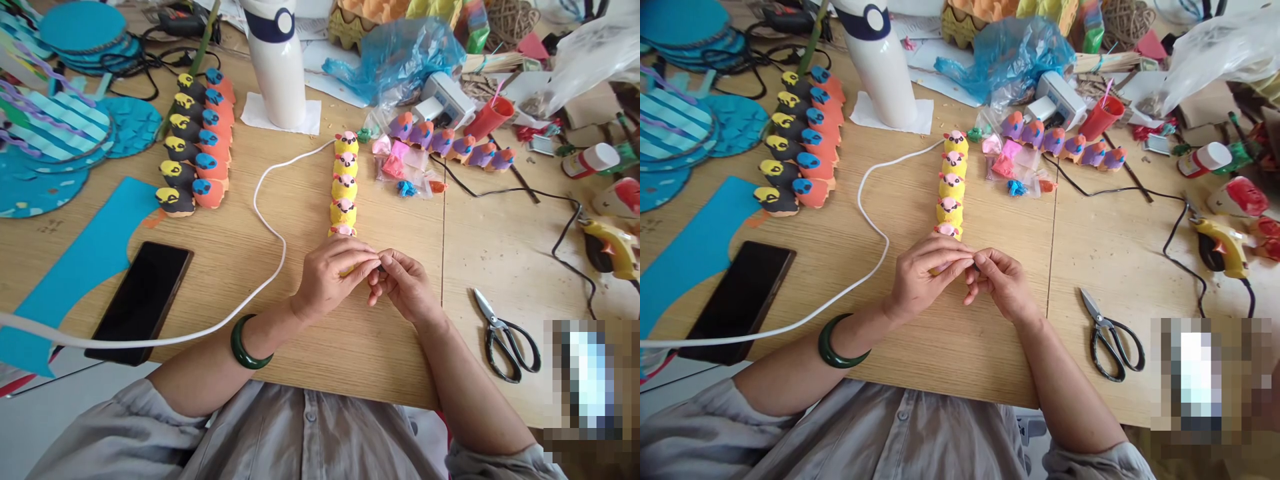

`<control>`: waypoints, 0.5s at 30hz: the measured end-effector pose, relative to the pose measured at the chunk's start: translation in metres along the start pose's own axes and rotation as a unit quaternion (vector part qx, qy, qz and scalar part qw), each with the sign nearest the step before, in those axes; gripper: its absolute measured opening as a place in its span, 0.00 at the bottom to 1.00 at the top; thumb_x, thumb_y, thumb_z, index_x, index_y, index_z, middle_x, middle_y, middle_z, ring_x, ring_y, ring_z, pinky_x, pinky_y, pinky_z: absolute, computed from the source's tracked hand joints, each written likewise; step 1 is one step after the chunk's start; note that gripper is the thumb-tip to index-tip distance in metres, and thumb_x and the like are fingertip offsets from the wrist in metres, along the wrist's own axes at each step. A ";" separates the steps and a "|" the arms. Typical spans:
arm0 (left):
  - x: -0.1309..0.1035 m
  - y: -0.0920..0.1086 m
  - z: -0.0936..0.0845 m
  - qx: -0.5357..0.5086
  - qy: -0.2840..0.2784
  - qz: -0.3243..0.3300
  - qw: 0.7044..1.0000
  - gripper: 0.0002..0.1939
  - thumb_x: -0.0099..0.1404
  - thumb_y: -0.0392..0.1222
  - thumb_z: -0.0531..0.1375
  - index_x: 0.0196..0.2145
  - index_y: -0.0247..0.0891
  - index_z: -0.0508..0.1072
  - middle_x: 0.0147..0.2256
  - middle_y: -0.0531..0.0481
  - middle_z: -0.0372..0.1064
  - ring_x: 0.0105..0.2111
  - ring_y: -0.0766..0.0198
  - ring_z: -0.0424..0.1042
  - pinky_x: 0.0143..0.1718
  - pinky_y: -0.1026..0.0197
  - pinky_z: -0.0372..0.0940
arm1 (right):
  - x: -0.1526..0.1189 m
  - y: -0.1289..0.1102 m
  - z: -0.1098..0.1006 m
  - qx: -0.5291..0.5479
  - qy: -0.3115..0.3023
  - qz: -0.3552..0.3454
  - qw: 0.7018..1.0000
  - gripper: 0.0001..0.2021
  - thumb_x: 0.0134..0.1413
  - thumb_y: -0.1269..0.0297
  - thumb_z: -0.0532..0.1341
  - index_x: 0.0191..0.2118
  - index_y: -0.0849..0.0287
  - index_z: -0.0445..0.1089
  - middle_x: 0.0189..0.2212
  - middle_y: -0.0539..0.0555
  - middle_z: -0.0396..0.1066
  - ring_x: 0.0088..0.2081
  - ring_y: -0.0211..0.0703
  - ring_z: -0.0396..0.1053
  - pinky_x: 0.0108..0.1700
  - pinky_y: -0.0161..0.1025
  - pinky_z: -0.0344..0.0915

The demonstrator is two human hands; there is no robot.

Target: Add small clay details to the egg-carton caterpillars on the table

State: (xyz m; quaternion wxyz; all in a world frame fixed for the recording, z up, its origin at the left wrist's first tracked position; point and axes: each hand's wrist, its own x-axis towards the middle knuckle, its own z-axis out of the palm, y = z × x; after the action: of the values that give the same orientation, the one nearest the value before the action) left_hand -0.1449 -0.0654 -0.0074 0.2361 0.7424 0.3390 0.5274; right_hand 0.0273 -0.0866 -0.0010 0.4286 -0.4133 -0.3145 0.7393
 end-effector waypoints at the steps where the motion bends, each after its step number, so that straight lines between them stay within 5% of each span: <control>1: 0.000 0.000 0.000 0.003 0.001 -0.002 1.000 0.05 0.70 0.35 0.63 0.41 0.39 0.81 0.40 0.46 0.82 0.43 0.62 0.80 0.50 0.57 0.73 | 0.000 0.000 0.000 -0.002 0.001 0.001 1.000 0.18 0.53 0.49 0.72 0.33 0.60 0.73 0.23 0.47 0.74 0.21 0.34 0.71 0.21 0.34 0.77; 4: 0.001 0.000 0.000 0.007 -0.004 -0.015 1.000 0.08 0.70 0.37 0.64 0.47 0.39 0.80 0.44 0.45 0.82 0.47 0.61 0.80 0.53 0.57 0.73 | 0.000 0.000 -0.002 0.000 0.006 0.006 1.000 0.18 0.53 0.49 0.72 0.31 0.59 0.72 0.23 0.47 0.74 0.19 0.34 0.70 0.21 0.33 0.76; 15: 0.000 -0.001 0.001 0.031 -0.004 -0.025 0.999 0.04 0.70 0.37 0.64 0.37 0.39 0.80 0.36 0.48 0.82 0.39 0.62 0.80 0.50 0.57 0.74 | -0.002 -0.001 0.000 -0.004 -0.006 -0.001 1.000 0.17 0.54 0.50 0.72 0.32 0.60 0.74 0.23 0.48 0.73 0.21 0.34 0.70 0.21 0.34 0.76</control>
State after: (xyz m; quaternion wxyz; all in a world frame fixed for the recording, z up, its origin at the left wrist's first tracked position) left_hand -0.1447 -0.0648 -0.0084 0.2269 0.7426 0.3731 0.5078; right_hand 0.0286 -0.0882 0.0006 0.4257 -0.4101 -0.3206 0.7401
